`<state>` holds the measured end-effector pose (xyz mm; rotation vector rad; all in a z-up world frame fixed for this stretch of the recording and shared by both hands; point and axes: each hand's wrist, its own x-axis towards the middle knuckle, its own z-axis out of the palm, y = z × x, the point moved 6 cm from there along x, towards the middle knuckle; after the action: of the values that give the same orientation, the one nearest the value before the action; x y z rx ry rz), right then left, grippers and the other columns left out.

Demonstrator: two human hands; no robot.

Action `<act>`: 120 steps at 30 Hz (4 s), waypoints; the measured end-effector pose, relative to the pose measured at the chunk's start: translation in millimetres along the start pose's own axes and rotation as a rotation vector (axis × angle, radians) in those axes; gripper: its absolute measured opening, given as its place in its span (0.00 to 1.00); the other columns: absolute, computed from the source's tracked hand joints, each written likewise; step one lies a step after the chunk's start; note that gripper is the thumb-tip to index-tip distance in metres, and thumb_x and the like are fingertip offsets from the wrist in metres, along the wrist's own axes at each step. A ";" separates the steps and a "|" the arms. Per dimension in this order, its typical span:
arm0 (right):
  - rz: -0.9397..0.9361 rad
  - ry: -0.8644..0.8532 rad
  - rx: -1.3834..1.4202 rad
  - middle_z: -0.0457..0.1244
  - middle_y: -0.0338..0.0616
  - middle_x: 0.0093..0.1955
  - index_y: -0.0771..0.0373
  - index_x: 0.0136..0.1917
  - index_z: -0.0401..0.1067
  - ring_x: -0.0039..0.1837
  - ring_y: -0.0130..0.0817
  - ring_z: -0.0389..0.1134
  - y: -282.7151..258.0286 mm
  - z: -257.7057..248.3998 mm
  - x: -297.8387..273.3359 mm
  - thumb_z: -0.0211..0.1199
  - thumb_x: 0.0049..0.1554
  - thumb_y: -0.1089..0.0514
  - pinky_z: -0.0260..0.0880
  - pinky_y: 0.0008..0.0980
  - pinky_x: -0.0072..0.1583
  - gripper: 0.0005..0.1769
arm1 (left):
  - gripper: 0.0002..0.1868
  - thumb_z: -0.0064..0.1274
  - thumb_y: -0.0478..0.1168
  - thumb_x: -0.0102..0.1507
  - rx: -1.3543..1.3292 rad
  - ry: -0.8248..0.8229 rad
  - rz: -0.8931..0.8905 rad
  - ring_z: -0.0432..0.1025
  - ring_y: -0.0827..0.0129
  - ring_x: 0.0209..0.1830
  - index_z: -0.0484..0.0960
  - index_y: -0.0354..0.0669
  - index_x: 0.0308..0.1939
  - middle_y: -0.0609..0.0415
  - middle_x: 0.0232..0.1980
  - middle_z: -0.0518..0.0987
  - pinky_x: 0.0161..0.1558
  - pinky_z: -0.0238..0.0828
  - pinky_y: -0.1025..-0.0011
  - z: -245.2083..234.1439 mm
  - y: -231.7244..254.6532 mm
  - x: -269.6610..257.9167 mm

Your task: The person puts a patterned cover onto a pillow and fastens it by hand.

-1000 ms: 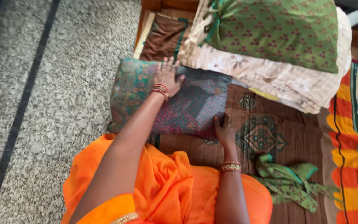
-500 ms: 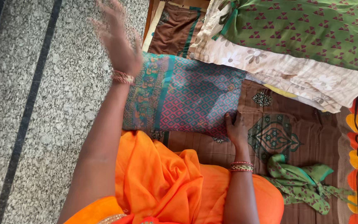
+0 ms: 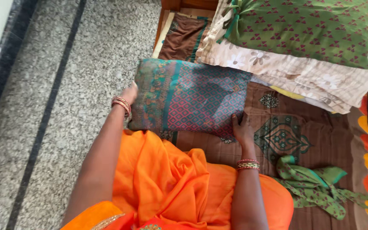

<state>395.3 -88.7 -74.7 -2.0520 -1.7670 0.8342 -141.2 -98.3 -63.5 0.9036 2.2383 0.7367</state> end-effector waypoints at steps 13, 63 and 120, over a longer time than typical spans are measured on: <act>-0.047 0.023 -0.043 0.63 0.72 0.63 0.67 0.77 0.55 0.63 0.69 0.66 19.2 11.8 14.6 0.52 0.63 0.34 0.65 0.57 0.63 0.43 | 0.53 0.37 0.66 0.65 0.155 -0.055 -0.352 0.35 0.38 0.83 0.27 0.48 0.81 0.29 0.83 0.35 0.77 0.37 0.48 45.8 -12.4 -128.8; 0.000 -0.691 2.367 0.54 0.33 0.33 0.57 0.36 0.65 0.38 0.26 0.56 -242.8 -135.7 -351.8 0.51 0.67 0.46 0.59 0.29 0.48 0.21 | 0.51 0.56 0.56 0.63 0.363 -0.019 0.230 0.28 0.43 0.85 0.44 0.55 0.83 0.51 0.86 0.34 0.77 0.33 0.39 67.4 6.2 -198.2; -0.177 -0.975 2.485 0.55 0.38 0.32 0.59 0.30 0.60 0.36 0.28 0.57 -271.3 -129.4 -387.1 0.42 0.72 0.36 0.64 0.29 0.45 0.35 | 0.19 0.61 0.35 0.52 -0.721 -0.188 1.169 0.64 0.62 0.46 0.73 0.42 0.46 0.47 0.47 0.67 0.59 0.69 0.58 -142.8 161.4 -519.4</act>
<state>231.0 -394.2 271.6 0.2834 0.0489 2.1155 126.5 -424.1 308.4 1.7257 0.9362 1.6944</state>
